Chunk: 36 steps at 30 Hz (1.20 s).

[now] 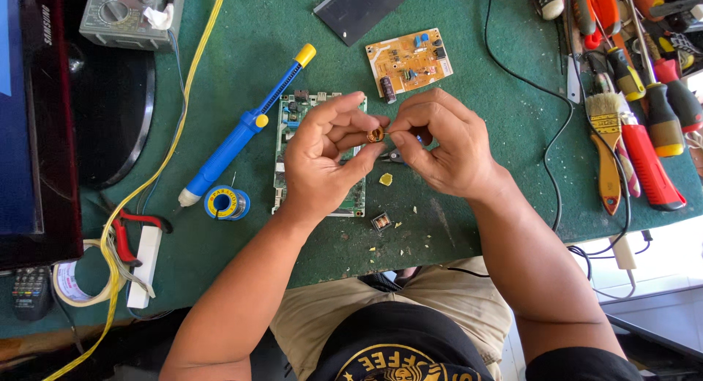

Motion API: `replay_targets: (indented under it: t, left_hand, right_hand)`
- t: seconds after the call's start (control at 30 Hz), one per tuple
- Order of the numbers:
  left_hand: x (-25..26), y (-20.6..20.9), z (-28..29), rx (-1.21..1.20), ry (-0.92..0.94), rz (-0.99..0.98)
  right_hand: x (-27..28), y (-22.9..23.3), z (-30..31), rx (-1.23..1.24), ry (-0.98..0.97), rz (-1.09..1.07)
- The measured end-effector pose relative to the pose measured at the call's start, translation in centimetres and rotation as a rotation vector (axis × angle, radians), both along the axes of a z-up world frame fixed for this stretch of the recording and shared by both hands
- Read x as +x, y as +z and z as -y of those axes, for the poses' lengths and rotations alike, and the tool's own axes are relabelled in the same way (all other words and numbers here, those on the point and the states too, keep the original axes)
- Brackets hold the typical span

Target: The person uses wire cutters to strip the insulation from a small electronic component held in their left hand. They then use their fingers to separate and manipulate the exposed wires of the component.

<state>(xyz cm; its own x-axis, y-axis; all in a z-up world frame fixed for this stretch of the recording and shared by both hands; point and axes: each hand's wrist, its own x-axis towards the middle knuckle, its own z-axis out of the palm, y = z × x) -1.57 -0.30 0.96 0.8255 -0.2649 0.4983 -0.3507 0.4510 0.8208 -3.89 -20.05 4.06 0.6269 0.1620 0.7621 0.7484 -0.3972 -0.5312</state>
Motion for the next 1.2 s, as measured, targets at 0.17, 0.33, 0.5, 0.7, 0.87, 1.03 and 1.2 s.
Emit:
replay_targets:
  t: [0.17, 0.33, 0.5, 0.7, 0.87, 1.03, 1.2]
  left_hand:
    - [0.2, 0.1, -0.3, -0.016, -0.035, -0.042]
    - [0.2, -0.3, -0.1, -0.046, -0.073, -0.085]
    - [0.0, -0.5, 0.1, -0.047, -0.055, -0.091]
    - [0.6, -1.1, 0.0, -0.036, -0.003, -0.077]
    - [0.4, -0.4, -0.1, -0.046, 0.016, -0.035]
    - [0.0, -0.2, 0.1, -0.04, -0.001, -0.034]
    - [-0.3, 0.3, 0.5, 0.022, 0.098, 0.128]
  right_hand:
    - [0.0, 0.1, -0.1, 0.007, -0.002, -0.004]
    - [0.1, 0.0, -0.1, 0.012, -0.004, -0.011]
    - [0.0, 0.1, -0.3, 0.024, -0.002, -0.018]
    - [-0.3, 1.9, -0.9, 0.028, 0.005, -0.016]
    - [-0.4, 1.3, -0.4, 0.108, -0.008, -0.031]
    - [0.0, -0.1, -0.3, 0.091, -0.014, -0.032]
    - [0.2, -0.8, -0.2, 0.078, -0.03, -0.111]
